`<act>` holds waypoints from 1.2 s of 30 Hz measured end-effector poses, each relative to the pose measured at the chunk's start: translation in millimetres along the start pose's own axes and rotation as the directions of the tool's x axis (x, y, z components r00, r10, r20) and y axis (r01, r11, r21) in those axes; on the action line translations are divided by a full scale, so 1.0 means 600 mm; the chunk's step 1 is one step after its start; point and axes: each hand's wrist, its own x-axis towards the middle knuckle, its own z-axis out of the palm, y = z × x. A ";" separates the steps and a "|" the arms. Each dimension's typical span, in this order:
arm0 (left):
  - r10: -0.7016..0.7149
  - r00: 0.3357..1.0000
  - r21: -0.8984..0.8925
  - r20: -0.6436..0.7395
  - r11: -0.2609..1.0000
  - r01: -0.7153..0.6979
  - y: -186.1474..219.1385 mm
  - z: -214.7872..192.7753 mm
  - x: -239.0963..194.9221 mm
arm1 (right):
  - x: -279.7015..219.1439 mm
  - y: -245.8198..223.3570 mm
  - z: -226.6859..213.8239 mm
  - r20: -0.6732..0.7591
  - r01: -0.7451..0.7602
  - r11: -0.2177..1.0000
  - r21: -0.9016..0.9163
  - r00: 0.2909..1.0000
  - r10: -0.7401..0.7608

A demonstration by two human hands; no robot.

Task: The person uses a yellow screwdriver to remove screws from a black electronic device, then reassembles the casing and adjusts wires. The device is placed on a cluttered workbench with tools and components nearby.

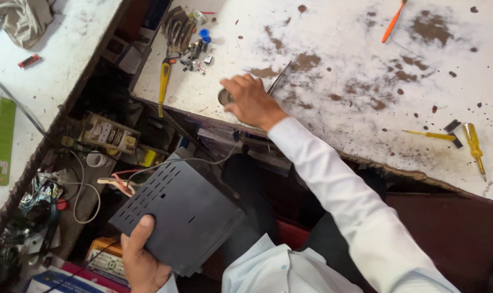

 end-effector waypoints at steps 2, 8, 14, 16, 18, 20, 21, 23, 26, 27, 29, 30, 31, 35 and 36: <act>0.008 1.000 0.046 -0.025 0.999 -0.007 0.005 -0.015 -0.014 | 0.009 -0.004 0.012 -0.126 0.002 1.000 -0.031 0.992 -0.006; -0.002 0.999 0.024 -0.053 1.000 0.003 0.005 -0.056 -0.019 | 0.067 0.004 0.035 -0.040 -0.196 0.980 -0.034 0.980 0.195; -0.215 0.955 0.022 -0.204 0.974 0.224 0.011 -0.102 0.009 | 0.060 0.065 -0.007 -0.394 -0.454 0.890 0.036 0.812 0.430; -0.236 0.946 0.011 -0.221 0.970 0.245 0.007 -0.112 0.017 | 0.028 0.118 -0.031 -0.463 -0.701 0.667 -0.251 0.692 0.554; -0.133 0.973 -0.003 -0.188 0.991 0.135 -0.010 -0.113 0.018 | -0.003 0.165 -0.032 -0.320 -0.669 0.732 -0.131 0.727 0.607; -0.132 0.980 0.041 -0.150 0.989 0.139 -0.014 -0.107 0.027 | -0.023 0.196 -0.035 -0.255 -0.645 0.758 -0.097 0.752 0.608; -0.128 0.984 0.059 -0.127 0.989 0.136 -0.018 -0.100 0.033 | -0.029 0.206 -0.046 -0.258 -0.632 0.764 -0.132 0.766 0.589; -0.198 0.974 -0.024 -0.109 0.980 0.196 -0.027 -0.094 0.031 | -0.074 0.197 -0.062 -0.222 -0.586 0.802 0.112 0.772 0.595; -0.169 0.985 -0.007 -0.039 0.986 0.169 -0.041 -0.072 0.035 | -0.157 0.141 -0.132 -0.097 -0.397 0.505 0.766 0.705 0.702; -0.138 0.990 0.021 -0.007 0.990 0.138 -0.042 -0.060 0.038 | -0.204 0.104 -0.149 0.004 -0.383 0.304 0.872 0.627 0.779; -0.185 0.978 0.088 0.100 0.980 0.176 -0.037 -0.032 0.044 | -0.277 0.036 -0.164 0.057 -0.229 0.296 0.927 0.868 0.494; -0.218 0.962 0.130 0.161 0.971 0.199 -0.034 -0.015 0.049 | -0.304 0.004 -0.152 0.074 -0.283 0.406 0.869 0.885 0.459; -0.245 0.936 0.186 0.251 0.962 0.202 -0.028 0.003 0.048 | -0.328 -0.019 -0.146 0.098 -0.328 0.510 0.795 0.899 0.426; -0.476 0.641 0.529 0.603 0.839 0.125 -0.005 0.124 0.037 | -0.396 -0.045 -0.152 -0.372 0.213 0.427 0.879 0.867 0.332; -0.570 0.505 0.631 0.648 0.773 0.062 -0.004 0.165 0.032 | -0.414 -0.046 -0.170 -0.450 0.326 0.358 0.875 0.819 0.356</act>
